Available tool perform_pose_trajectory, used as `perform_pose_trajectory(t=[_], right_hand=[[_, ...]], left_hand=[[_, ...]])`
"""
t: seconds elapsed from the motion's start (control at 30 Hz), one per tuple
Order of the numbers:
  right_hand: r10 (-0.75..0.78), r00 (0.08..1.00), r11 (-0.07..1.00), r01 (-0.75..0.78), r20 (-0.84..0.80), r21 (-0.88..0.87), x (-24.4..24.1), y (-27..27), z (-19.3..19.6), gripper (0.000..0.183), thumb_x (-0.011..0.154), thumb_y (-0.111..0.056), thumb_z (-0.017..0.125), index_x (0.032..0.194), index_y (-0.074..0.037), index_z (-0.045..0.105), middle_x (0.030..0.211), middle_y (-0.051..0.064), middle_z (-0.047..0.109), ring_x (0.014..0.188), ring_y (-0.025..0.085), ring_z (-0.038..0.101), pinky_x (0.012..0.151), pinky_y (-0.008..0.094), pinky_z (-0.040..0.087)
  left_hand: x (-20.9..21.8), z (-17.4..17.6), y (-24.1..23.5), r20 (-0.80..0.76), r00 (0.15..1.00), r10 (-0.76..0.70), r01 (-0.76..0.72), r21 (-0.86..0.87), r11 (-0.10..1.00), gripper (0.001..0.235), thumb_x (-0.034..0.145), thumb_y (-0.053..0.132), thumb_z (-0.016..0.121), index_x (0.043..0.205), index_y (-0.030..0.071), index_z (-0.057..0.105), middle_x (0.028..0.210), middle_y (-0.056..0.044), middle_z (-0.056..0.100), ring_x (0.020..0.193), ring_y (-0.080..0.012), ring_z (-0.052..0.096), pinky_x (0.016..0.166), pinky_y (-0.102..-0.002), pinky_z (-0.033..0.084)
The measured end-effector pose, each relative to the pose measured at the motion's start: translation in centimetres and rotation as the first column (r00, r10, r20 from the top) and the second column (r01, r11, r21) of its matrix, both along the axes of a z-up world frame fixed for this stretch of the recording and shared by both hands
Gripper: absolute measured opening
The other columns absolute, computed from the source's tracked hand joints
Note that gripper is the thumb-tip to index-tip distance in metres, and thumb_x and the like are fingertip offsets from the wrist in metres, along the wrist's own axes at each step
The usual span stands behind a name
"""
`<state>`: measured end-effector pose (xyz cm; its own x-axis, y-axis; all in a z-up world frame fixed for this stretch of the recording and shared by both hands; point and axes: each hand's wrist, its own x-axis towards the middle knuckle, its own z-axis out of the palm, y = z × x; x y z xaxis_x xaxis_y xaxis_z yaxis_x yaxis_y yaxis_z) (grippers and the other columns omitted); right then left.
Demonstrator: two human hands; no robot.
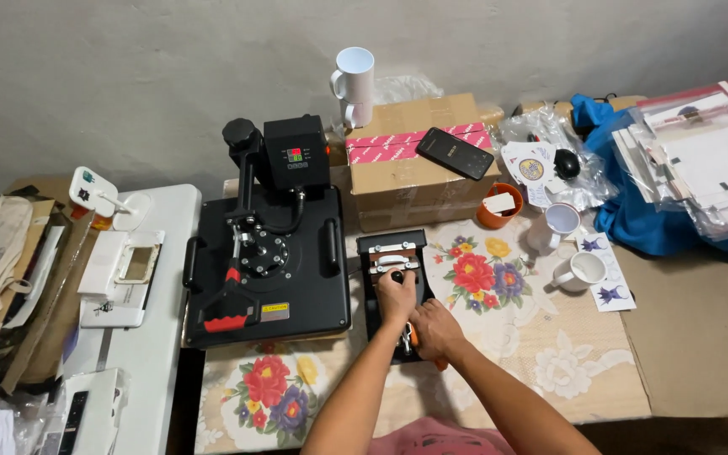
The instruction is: Preparing ceramic mugs and a heat press machine by wiping them down with a cloth before printing.
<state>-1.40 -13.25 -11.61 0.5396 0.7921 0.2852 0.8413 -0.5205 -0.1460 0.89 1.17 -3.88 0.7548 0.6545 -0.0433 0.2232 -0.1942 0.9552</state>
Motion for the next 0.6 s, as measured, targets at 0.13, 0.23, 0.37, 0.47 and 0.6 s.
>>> perform_pose_trajectory(t=[0.13,0.23,0.37,0.47,0.6], right_hand=[[0.010,1.000,0.999,-0.011,-0.017,-0.048,0.1,-0.1,-0.4,0.056,0.056,-0.045,0.079,0.100,-0.016,0.062,0.084,0.009,0.069,0.084,0.030,0.073,0.105,0.046,0.050],[0.020,1.000,0.998,-0.021,-0.021,-0.051,0.5,-0.1,-0.1,0.061,0.054,-0.044,0.080,0.105,-0.015,0.060,0.084,0.010,0.071,0.084,0.030,0.074,0.105,0.046,0.050],[0.035,0.999,0.998,-0.036,-0.022,-0.047,0.5,-0.2,0.8,0.063,0.052,-0.040,0.081,0.106,-0.014,0.061,0.082,0.011,0.071,0.081,0.032,0.074,0.103,0.047,0.051],[0.040,0.999,0.999,-0.040,-0.033,0.000,0.7,-0.1,-0.9,0.062,0.050,-0.037,0.081,0.104,-0.015,0.061,0.081,0.011,0.070,0.080,0.033,0.073,0.102,0.047,0.050],[0.040,0.999,0.999,-0.039,-0.028,0.017,0.5,-0.1,-0.4,0.063,0.049,-0.037,0.081,0.104,-0.015,0.060,0.080,0.011,0.071,0.079,0.032,0.072,0.103,0.047,0.050]], left_hand=[[0.4,-1.5,0.5,0.011,0.999,-0.033,0.033,-0.096,0.995,0.029,0.082,0.022,0.075,0.058,0.014,0.062,0.049,-0.002,0.048,0.056,-0.0127,0.054,0.054,-0.033,0.046],[0.1,-0.2,0.4,0.015,0.996,-0.093,0.093,-0.300,0.949,0.034,0.090,0.022,0.077,0.060,0.013,0.062,0.048,-0.002,0.049,0.044,-0.0139,0.049,0.042,-0.032,0.042],[-0.7,1.6,0.6,0.036,0.981,-0.189,0.176,-0.560,0.809,0.047,0.102,0.023,0.078,0.062,0.010,0.056,0.045,-0.005,0.044,0.031,-0.0146,0.042,0.031,-0.031,0.037],[-1.2,0.1,1.0,0.026,0.974,-0.226,0.198,-0.588,0.784,0.054,0.104,0.024,0.077,0.058,0.010,0.051,0.042,-0.005,0.041,0.029,-0.0157,0.042,0.031,-0.031,0.037],[-1.4,0.0,1.0,0.013,0.974,-0.226,0.190,-0.591,0.784,0.053,0.103,0.024,0.079,0.059,0.008,0.052,0.043,-0.007,0.042,0.028,-0.0178,0.041,0.030,-0.034,0.037]])
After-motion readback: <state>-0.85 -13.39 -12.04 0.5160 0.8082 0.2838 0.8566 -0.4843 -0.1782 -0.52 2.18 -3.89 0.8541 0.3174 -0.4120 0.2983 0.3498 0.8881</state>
